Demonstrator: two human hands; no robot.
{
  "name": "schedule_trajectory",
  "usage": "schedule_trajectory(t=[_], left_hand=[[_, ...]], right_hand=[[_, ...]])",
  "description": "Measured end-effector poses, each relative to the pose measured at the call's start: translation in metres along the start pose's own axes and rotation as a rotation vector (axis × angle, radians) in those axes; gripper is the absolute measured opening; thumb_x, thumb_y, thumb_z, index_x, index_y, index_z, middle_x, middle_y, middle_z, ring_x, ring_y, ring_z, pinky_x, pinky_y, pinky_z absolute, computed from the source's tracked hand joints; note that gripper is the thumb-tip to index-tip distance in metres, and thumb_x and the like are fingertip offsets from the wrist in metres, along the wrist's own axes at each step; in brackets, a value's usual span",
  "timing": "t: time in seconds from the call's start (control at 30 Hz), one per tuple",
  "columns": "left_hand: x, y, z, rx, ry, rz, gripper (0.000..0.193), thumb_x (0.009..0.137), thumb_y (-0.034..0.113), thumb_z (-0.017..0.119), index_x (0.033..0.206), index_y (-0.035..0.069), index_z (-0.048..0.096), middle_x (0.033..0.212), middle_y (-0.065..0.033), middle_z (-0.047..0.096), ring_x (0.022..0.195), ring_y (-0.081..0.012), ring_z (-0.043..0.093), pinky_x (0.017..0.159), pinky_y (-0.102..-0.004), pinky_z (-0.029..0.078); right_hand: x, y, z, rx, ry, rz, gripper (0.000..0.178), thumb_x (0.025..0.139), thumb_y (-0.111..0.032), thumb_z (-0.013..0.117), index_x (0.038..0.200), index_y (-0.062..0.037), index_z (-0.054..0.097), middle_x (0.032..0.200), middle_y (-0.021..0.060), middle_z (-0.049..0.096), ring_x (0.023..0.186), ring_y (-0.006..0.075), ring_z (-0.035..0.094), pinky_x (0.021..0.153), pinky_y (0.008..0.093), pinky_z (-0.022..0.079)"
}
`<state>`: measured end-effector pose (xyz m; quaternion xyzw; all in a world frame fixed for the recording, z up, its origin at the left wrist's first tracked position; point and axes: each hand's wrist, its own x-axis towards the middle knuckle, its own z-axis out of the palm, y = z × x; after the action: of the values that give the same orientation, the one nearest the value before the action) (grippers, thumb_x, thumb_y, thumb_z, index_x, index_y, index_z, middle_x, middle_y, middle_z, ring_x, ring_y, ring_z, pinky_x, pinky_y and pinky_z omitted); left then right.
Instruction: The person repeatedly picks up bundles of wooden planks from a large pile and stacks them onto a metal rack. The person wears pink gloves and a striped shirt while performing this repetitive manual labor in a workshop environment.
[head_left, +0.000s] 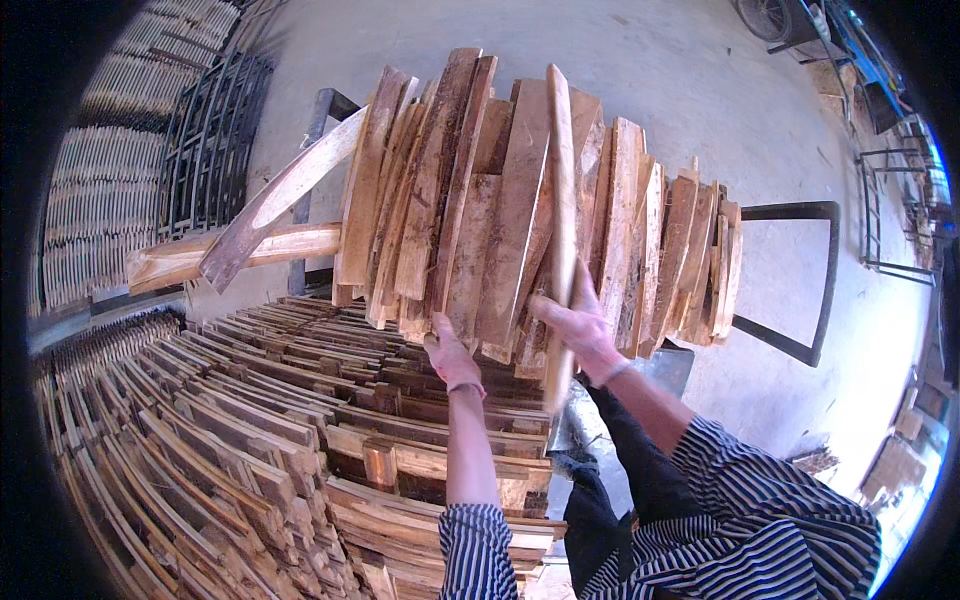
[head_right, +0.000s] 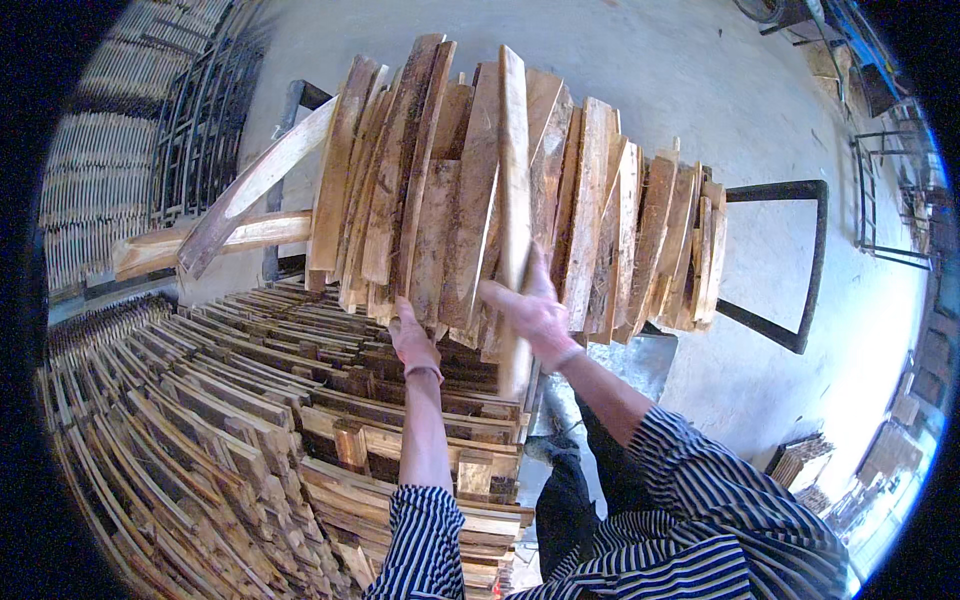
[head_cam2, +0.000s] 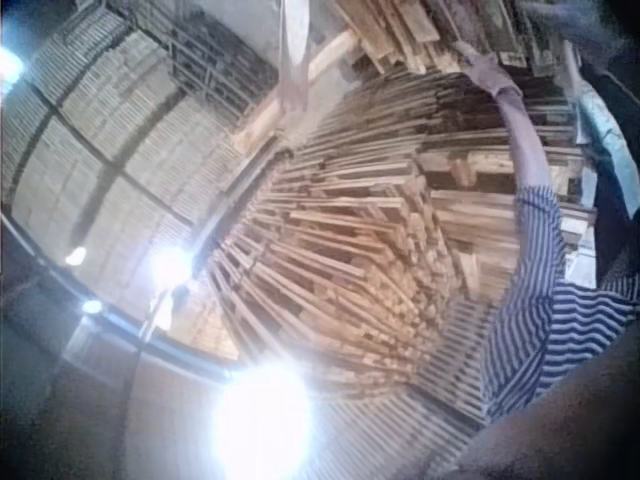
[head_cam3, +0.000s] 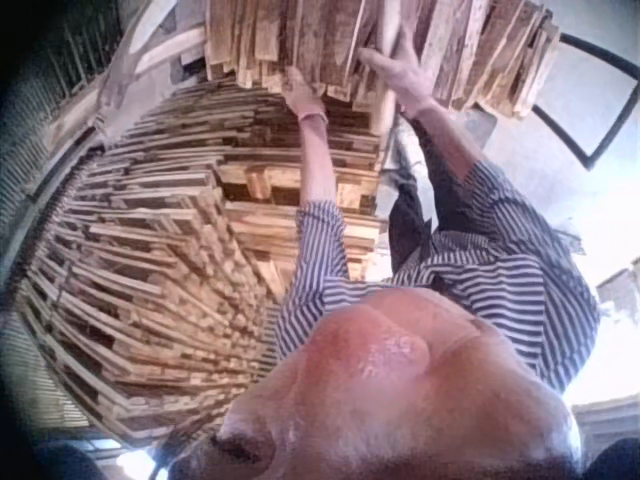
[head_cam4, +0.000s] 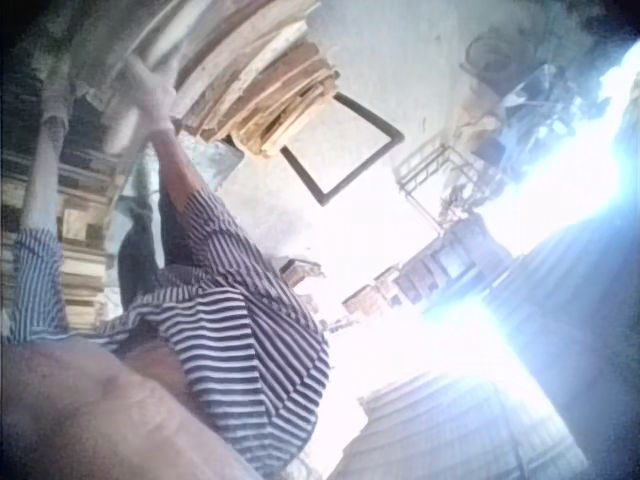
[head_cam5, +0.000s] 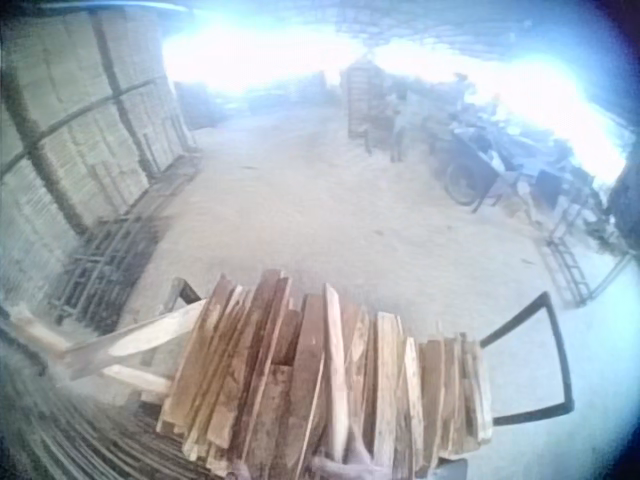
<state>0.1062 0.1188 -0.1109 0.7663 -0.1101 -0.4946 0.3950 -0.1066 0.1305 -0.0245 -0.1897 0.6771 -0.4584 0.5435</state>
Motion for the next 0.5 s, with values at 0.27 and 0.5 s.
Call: schedule_trajectory(t=[0.27,0.5], left_hand=[[-0.016,-0.010,0.021,0.213,0.146,0.104,0.078,0.087,0.038,0.078,0.139,-0.011,0.046,0.139,-0.0246,0.055,0.120,-0.0319,0.057,0.106,-0.0368,0.044],[-0.086,-0.027,0.016,0.482,-0.077,0.202,0.080,0.079,0.026,0.087,0.140,-0.007,0.046,0.138,-0.0226,0.056,0.120,-0.0291,0.058,0.104,-0.0357,0.045]], right_hand=[[0.032,-0.007,0.112,-0.534,0.282,0.185,0.118,0.073,-0.033,0.087,0.160,-0.0067,0.013,0.156,0.0326,0.027,0.143,0.0469,0.032,0.117,0.0502,0.034],[0.034,-0.017,0.039,-0.365,-0.097,0.228,0.081,0.084,-0.027,0.080,0.151,-0.0097,0.037,0.129,0.0124,0.057,0.116,0.0247,0.058,0.099,0.0354,0.049]])
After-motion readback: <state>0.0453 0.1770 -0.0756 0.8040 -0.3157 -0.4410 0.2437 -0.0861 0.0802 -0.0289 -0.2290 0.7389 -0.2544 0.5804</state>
